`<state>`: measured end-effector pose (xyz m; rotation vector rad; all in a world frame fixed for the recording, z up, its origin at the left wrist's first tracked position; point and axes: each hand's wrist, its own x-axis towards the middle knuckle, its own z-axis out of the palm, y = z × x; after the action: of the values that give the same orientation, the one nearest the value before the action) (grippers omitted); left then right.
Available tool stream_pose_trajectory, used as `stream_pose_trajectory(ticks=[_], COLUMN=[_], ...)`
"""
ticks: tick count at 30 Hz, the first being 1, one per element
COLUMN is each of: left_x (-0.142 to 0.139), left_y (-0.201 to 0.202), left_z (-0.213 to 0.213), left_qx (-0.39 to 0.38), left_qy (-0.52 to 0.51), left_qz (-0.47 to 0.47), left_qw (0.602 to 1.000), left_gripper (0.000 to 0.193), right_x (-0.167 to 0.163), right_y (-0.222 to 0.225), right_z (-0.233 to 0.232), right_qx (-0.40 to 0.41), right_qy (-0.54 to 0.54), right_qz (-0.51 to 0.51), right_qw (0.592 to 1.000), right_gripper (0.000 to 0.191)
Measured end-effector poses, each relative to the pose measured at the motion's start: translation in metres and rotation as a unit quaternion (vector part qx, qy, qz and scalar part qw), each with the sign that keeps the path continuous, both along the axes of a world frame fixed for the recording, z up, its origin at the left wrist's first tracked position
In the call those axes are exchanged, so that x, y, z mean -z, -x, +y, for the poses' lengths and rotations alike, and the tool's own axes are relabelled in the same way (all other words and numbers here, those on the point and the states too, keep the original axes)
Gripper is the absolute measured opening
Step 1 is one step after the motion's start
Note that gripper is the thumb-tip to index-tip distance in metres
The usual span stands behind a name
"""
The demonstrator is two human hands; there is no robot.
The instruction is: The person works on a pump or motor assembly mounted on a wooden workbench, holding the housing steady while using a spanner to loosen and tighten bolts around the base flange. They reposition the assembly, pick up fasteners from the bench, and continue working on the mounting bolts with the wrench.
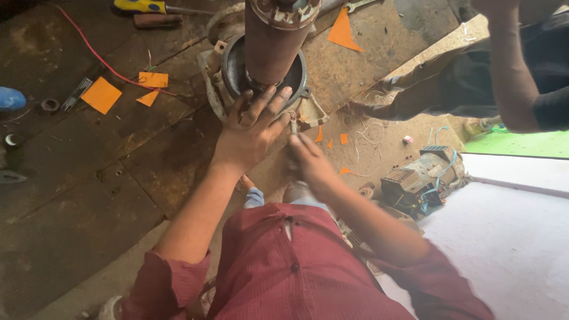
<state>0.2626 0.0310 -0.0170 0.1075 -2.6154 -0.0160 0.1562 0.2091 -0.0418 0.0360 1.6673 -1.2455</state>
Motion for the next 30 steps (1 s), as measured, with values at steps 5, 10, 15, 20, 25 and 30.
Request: stream_pose_trajectory(ticks=[5, 10, 15, 20, 25, 30], left_x=[-0.005, -0.018, -0.022, -0.019, -0.018, -0.019], left_y=[-0.001, 0.008, 0.016, 0.017, 0.020, 0.021], left_z=[0.005, 0.018, 0.027, 0.024, 0.027, 0.029], left_qx=[-0.020, -0.042, -0.072, -0.060, -0.075, -0.075], left_qy=[-0.028, -0.063, -0.084, -0.075, -0.060, -0.066], left_qz=[0.036, 0.034, 0.065, 0.056, 0.024, 0.009], left_qw=[0.999, 0.997, 0.992, 0.994, 0.995, 0.995], left_gripper=[0.016, 0.018, 0.035, 0.033, 0.024, 0.028], right_x=[-0.046, -0.051, -0.091, -0.055, -0.034, -0.057], right_y=[0.140, 0.179, 0.134, 0.048, 0.017, 0.015], right_z=[-0.015, -0.050, 0.005, 0.023, 0.008, 0.002], right_qx=[-0.519, -0.539, -0.411, -0.216, -0.029, 0.005], right_qy=[-0.161, 0.014, -0.123, -0.008, 0.164, 0.157], right_qz=[0.529, 0.605, 0.550, 0.193, -0.118, -0.164], right_qw=[0.652, 0.586, 0.716, 0.957, 0.979, 0.974], right_gripper=[0.025, 0.019, 0.020, 0.023, 0.030, 0.032])
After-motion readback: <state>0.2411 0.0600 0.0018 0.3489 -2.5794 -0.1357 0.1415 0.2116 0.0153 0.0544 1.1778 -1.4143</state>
